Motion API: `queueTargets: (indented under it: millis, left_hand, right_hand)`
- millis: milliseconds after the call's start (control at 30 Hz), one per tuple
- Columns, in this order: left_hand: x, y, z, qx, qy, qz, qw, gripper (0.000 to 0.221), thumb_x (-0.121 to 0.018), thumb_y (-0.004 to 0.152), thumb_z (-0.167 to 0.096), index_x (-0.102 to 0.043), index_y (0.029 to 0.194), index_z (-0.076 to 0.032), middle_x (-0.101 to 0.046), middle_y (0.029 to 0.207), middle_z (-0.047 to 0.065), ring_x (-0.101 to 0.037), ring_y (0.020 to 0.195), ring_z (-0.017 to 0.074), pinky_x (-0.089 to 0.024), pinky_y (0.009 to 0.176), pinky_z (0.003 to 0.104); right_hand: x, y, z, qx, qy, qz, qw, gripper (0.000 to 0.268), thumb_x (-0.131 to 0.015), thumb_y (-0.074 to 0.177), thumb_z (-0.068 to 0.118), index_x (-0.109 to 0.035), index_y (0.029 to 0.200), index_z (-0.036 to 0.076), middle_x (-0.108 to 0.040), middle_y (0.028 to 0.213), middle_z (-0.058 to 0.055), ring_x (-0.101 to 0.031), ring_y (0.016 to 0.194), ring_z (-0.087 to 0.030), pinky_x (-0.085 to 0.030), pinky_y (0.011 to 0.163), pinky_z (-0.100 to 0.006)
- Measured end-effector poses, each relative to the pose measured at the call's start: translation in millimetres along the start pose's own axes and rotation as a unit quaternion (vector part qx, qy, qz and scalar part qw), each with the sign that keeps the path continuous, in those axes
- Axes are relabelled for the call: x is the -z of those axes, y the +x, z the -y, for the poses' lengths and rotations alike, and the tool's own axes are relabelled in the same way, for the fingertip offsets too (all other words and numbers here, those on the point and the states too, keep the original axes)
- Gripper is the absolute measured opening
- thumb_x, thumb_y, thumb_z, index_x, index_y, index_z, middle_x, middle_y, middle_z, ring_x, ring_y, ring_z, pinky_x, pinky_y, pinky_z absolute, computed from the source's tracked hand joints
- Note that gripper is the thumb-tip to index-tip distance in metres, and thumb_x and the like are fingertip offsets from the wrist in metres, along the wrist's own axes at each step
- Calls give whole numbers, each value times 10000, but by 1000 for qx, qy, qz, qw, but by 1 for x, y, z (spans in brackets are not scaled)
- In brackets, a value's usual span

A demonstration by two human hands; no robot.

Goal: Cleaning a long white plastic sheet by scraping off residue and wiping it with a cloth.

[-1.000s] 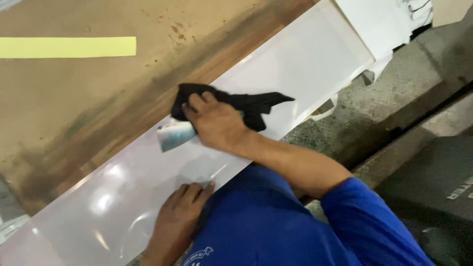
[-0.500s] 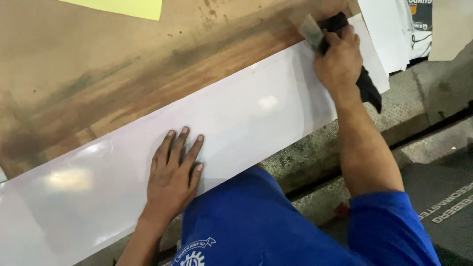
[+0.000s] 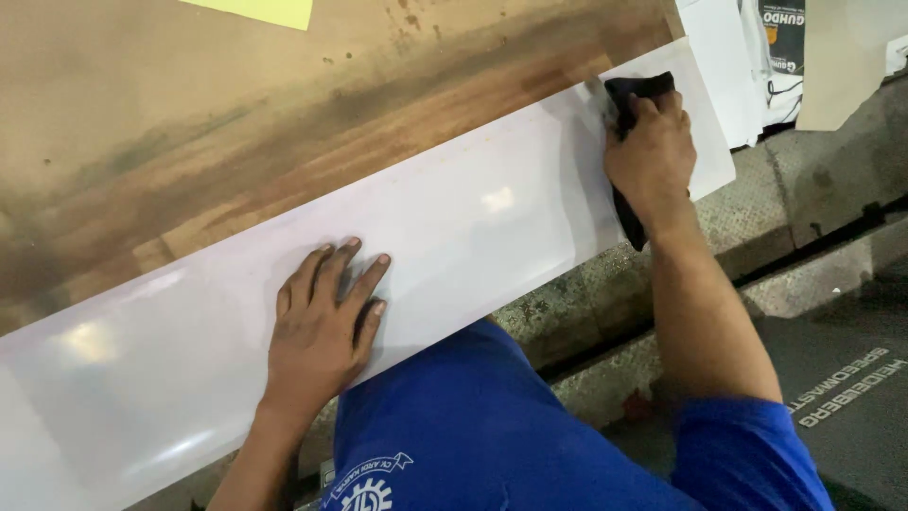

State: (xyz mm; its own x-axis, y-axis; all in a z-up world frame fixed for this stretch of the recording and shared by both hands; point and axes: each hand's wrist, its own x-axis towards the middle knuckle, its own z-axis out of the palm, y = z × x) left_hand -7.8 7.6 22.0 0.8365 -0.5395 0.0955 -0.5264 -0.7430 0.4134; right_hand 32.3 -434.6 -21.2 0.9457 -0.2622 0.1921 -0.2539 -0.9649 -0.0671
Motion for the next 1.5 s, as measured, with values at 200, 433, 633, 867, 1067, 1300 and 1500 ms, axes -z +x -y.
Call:
queueTargets:
  millis: [200,433,633,867,1067,1300,1500]
  left_hand:
    - [-1,-1,-1,-3,-22,-5,1000,500,-655,930,-311,-620,1423,-230,-522,1494,99,-430,1398,343,-360,1117,498]
    - [-4,2,1,10,-22,5,1000,501,-675,900,-306,-640,1394,-234,-532,1481,99,-430,1392,342,-347,1121,506]
    - [-3,3,1,21,-34,6,999,499,-674,908,-304,-641,1401,-233,-533,1484,89,-431,1405,333,-349,1134,502]
    - [-2,2,1,14,-23,16,1000,502,-677,904,-314,-641,1399,-235,-534,1481,100,-440,1393,342,-350,1127,500]
    - [-2,2,1,10,-20,7,1000,498,-679,905,-310,-641,1396,-234,-536,1471,105,-446,1375,354,-368,1104,507]
    - [-1,3,2,3,-28,2,1000,509,-677,908,-313,-624,1404,-213,-536,1474,106,-457,1371,342,-375,1097,511]
    - [0,3,1,9,-25,3,1000,499,-671,912,-311,-625,1401,-219,-537,1471,100,-457,1375,343,-372,1111,508]
  right_hand:
    - [92,1,31,-72,146,86,983,480,-645,1087,264,-522,1497,47,-633,1223,-235,-673,1067,-364,-572,932,-479]
    - [84,-10,49,-38,151,213,965,818,-638,1043,259,-130,1678,168,-650,1065,-263,-670,956,-396,-520,911,-519]
    - [69,-17,61,-2,67,231,971,513,-525,1081,266,-462,1589,226,-674,1030,-314,-673,975,-477,-536,902,-555]
    - [68,3,64,11,82,230,970,471,-533,1039,255,-551,1501,163,-713,938,-277,-685,919,-478,-535,867,-564]
    - [69,14,58,51,43,232,970,463,-550,1039,285,-583,1494,204,-705,942,-287,-678,928,-485,-538,854,-581]
    - [78,18,69,2,6,294,956,496,-518,1024,323,-528,1519,297,-717,1009,-248,-664,992,-472,-507,917,-582]
    - [75,21,66,-9,-14,302,953,495,-503,1032,334,-510,1526,302,-720,1056,-238,-668,1022,-467,-503,955,-570]
